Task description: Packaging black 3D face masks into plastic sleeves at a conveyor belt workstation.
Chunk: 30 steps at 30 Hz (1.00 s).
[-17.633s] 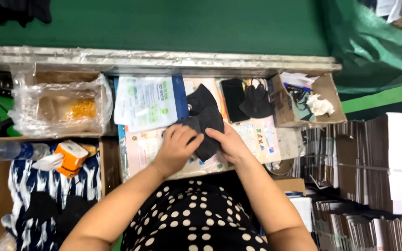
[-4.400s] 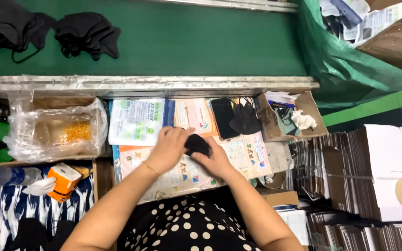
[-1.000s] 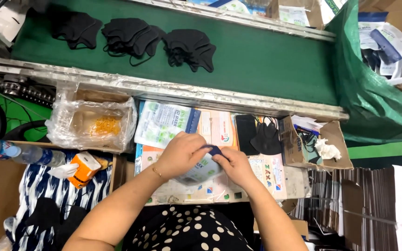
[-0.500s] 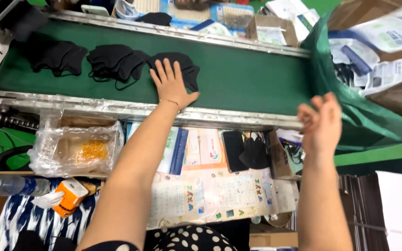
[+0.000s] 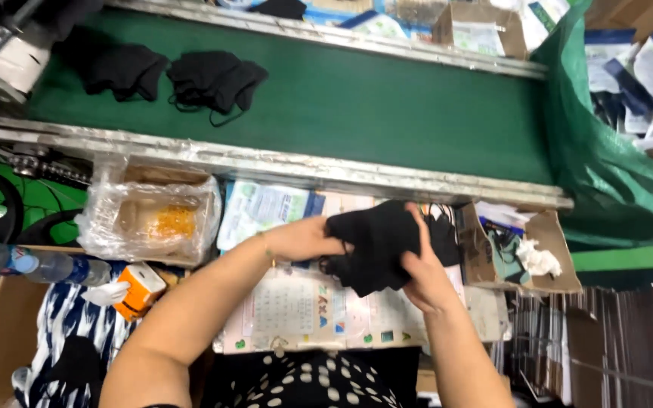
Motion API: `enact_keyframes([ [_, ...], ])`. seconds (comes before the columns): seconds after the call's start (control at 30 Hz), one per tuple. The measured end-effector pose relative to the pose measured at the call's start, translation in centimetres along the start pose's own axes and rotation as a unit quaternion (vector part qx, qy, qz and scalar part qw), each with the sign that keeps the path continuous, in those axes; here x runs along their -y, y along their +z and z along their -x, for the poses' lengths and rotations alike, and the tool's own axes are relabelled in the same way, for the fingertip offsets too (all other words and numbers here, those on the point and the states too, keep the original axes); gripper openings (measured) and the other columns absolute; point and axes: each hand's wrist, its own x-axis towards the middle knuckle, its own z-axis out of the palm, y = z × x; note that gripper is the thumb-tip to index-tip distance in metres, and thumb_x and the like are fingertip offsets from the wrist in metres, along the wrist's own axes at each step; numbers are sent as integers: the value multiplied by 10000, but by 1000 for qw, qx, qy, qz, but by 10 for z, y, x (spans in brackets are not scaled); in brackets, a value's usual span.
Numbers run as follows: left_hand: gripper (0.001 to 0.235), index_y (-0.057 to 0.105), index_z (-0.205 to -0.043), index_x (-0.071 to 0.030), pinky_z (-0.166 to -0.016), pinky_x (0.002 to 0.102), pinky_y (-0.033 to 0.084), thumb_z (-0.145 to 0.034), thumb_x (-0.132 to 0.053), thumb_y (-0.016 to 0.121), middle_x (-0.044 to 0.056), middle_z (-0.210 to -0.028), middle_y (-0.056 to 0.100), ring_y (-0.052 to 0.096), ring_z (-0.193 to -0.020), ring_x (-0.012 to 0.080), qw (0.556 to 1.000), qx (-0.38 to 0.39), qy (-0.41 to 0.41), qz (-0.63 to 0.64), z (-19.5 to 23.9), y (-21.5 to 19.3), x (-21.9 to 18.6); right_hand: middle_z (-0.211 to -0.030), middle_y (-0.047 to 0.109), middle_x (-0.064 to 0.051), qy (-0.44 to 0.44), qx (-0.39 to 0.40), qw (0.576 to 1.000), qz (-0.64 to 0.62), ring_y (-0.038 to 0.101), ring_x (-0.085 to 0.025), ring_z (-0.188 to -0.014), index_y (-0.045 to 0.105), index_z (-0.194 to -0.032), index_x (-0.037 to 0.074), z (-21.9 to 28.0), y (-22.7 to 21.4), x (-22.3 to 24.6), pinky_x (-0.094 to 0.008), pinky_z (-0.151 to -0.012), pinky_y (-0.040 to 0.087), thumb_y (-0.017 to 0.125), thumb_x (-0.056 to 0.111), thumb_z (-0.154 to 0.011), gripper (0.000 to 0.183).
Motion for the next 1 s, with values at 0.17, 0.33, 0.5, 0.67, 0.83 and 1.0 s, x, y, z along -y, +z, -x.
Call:
enact_keyframes([
  [0.17,500,551,-1368,-4,-947,353,556,-916,-175,680,111,-1180,706,658,-1062,165,997,6,31,77,31,34,47,-1258,654,-124,146,-56,985,78,616,-223,-1165,583,-1378,24,24,-26,-58,-356,-1022,501,808,44,-841,583],
  [0.33,949,256,-1533,3,-1194,604,62,-750,-166,765,242,-1609,270,123,-1517,399,900,-131,218,-353,59,36,8,-1315,704,-120,-23,-2,941,338,664,-195,-1235,579,-1369,24,39,-13,-86,-328,-1081,515,751,77,-911,492],
  [0.5,972,273,-1530,-43,-1166,658,-12,-767,-309,814,182,-1589,285,87,-1520,398,874,-70,103,-469,35,49,46,-1436,546,-152,13,14,937,348,548,-237,-1325,311,-1532,44,39,-8,-116,-357,-1101,443,796,49,-798,880],
  [0.67,865,381,-1528,-135,-1281,650,42,-835,-439,800,94,-1463,491,339,-1474,301,875,-90,52,-474,35,66,55,-1393,523,-173,-12,53,930,363,507,-259,-1296,282,-1514,23,54,-11,-127,-373,-1078,416,839,14,-736,957],
  [0.83,933,477,-1426,-87,-1171,663,95,-659,-453,864,174,-1285,588,481,-1320,330,856,-184,168,-452,24,62,70,-1250,689,-123,-8,-30,945,326,658,-193,-1156,556,-1389,9,42,-26,-138,-336,-1014,526,744,85,-934,498],
  [1.0,832,519,-1388,-84,-1179,645,145,-703,-414,857,170,-1262,589,490,-1311,334,837,-195,162,-486,30,47,63,-1165,676,-103,-12,3,950,312,622,-155,-1060,555,-1323,-1,21,-20,-149,-315,-938,513,726,111,-900,470],
])
